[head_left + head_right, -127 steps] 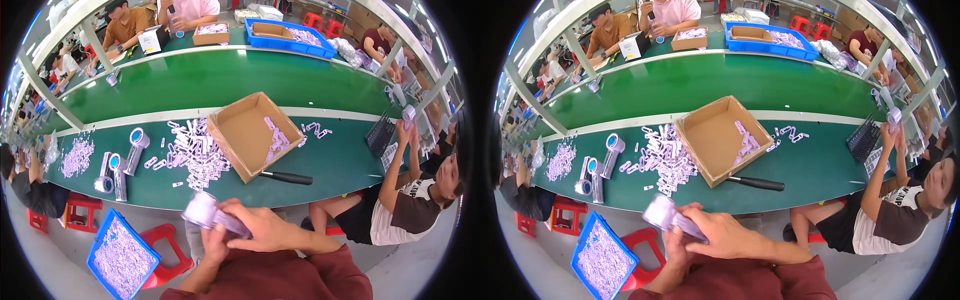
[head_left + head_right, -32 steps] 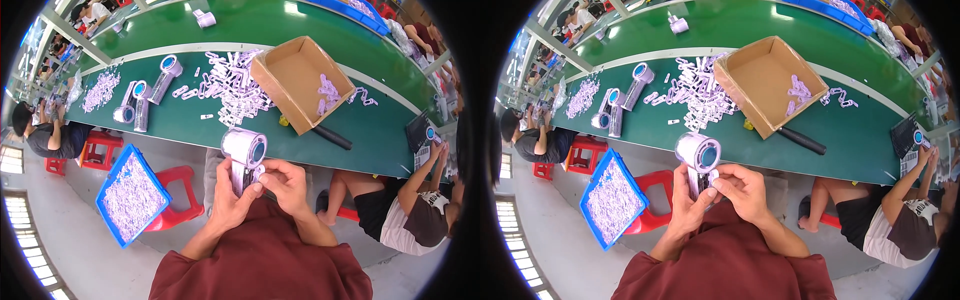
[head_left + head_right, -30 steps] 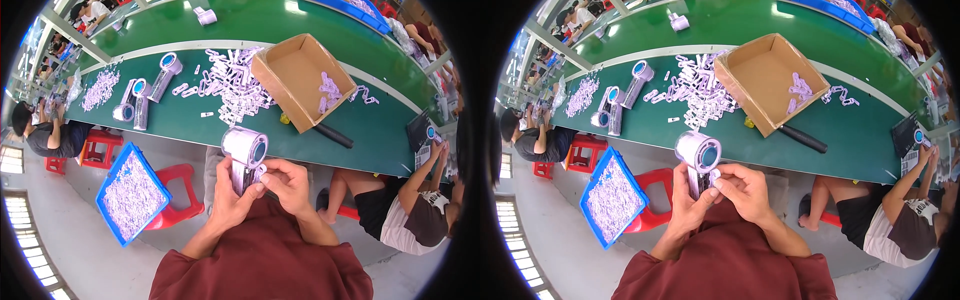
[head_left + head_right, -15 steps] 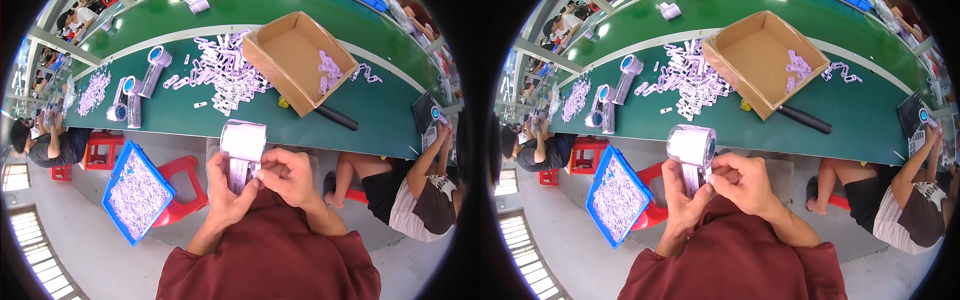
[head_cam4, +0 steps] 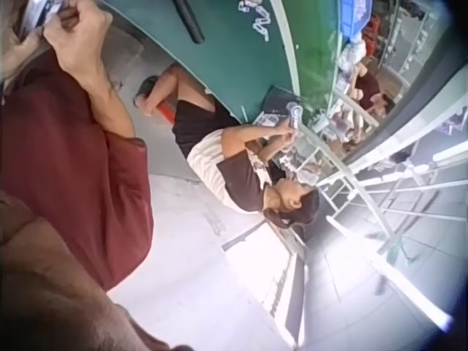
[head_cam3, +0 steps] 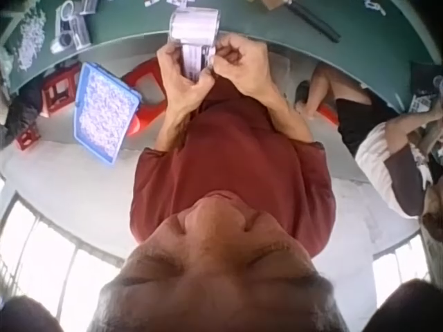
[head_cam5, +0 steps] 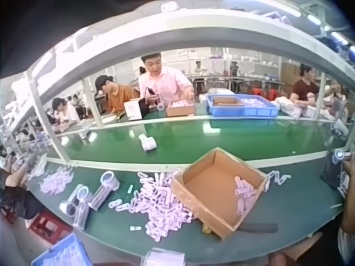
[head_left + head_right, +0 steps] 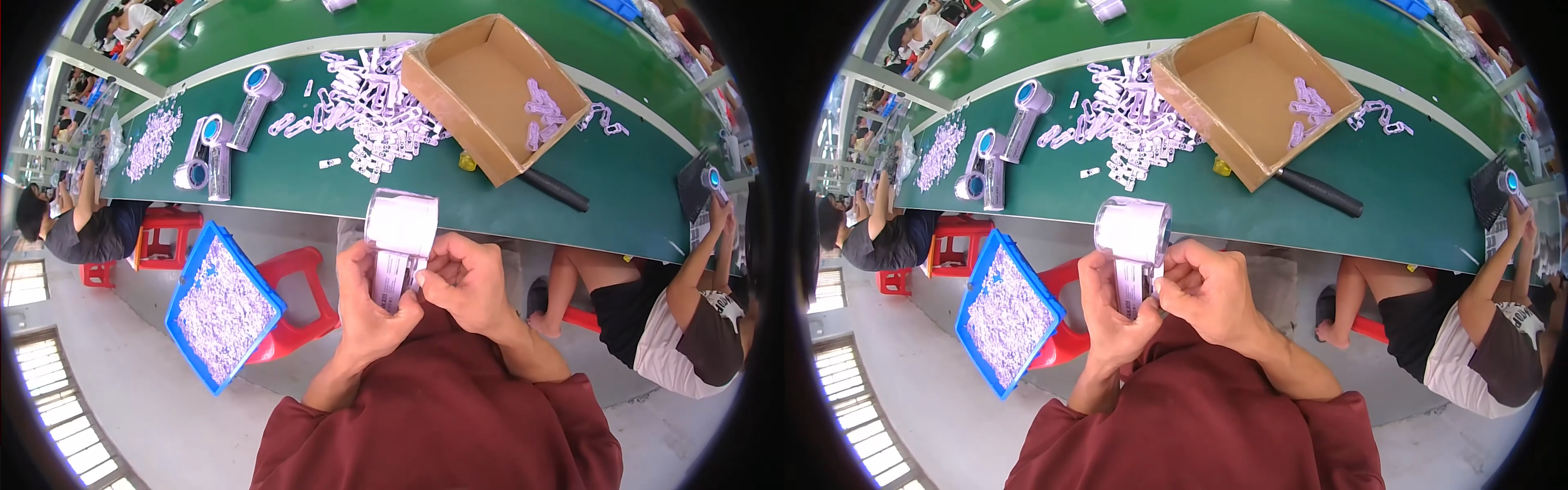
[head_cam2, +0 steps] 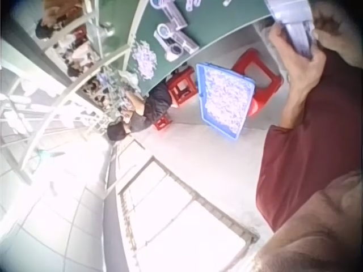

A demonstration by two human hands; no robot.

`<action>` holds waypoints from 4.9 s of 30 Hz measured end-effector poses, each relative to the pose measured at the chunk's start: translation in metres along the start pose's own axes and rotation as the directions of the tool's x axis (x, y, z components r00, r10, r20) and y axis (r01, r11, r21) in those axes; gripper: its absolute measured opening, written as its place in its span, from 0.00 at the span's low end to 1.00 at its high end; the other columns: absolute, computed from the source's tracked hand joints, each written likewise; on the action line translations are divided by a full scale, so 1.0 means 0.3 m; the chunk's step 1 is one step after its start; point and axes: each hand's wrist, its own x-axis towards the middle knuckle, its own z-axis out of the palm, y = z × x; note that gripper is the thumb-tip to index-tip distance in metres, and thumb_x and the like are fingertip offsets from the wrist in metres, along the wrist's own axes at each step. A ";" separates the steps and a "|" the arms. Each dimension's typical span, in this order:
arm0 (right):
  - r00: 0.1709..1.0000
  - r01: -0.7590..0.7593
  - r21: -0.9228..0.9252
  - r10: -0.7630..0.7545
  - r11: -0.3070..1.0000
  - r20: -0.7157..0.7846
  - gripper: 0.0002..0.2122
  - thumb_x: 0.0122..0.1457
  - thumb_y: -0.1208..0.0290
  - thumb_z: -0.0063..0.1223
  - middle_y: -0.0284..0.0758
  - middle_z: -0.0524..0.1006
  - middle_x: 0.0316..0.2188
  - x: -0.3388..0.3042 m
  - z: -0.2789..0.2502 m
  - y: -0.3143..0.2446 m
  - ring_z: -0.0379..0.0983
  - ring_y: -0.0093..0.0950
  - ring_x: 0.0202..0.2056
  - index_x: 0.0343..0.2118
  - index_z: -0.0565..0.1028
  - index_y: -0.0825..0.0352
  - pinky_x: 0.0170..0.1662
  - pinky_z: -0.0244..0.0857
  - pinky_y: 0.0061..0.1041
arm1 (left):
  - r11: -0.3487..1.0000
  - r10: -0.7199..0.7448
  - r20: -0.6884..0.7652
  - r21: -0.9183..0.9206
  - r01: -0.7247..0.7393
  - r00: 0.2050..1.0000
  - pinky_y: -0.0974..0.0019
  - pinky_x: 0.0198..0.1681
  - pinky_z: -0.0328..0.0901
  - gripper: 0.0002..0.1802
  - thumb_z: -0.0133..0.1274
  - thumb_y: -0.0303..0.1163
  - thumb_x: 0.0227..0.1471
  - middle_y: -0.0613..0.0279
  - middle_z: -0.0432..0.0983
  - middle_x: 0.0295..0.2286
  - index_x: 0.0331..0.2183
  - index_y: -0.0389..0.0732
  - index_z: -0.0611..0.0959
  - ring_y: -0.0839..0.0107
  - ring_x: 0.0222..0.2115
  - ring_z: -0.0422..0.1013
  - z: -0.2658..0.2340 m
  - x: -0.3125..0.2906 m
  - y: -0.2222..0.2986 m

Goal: The person assembles handheld fans by hand, attaching purple clips to fan casings on a production line.

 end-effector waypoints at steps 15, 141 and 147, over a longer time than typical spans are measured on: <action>0.995 -0.060 0.140 0.048 0.988 0.090 0.06 0.56 0.78 0.61 0.34 0.80 0.25 -0.019 -0.029 0.029 0.77 0.19 0.27 0.30 0.76 0.75 0.31 0.72 0.20 | 0.966 0.029 0.096 0.252 -0.053 0.995 0.55 0.45 0.68 0.40 0.62 0.24 0.43 0.42 0.70 0.42 0.54 0.32 0.58 0.52 0.43 0.73 -0.006 0.000 0.027; 0.680 -0.536 -0.761 -0.347 0.366 -0.646 0.33 0.40 0.75 0.66 0.50 0.79 0.41 -0.035 -1.268 -0.134 0.78 0.45 0.43 0.54 0.71 0.68 0.46 0.70 0.34 | 0.678 0.499 -0.335 0.725 -0.120 0.799 0.54 0.53 0.62 0.18 0.57 0.21 0.46 0.47 0.73 0.42 0.43 0.32 0.76 0.51 0.45 0.69 -0.090 0.423 -0.193; 0.624 -0.403 -0.741 -0.430 0.537 -0.652 0.33 0.44 0.75 0.64 0.50 0.79 0.43 -0.113 -1.310 -0.067 0.78 0.42 0.45 0.57 0.69 0.72 0.49 0.68 0.31 | 0.663 0.503 -0.255 0.726 -0.180 0.826 0.54 0.51 0.61 0.14 0.55 0.21 0.49 0.49 0.74 0.41 0.41 0.32 0.77 0.52 0.45 0.69 -0.068 0.435 -0.200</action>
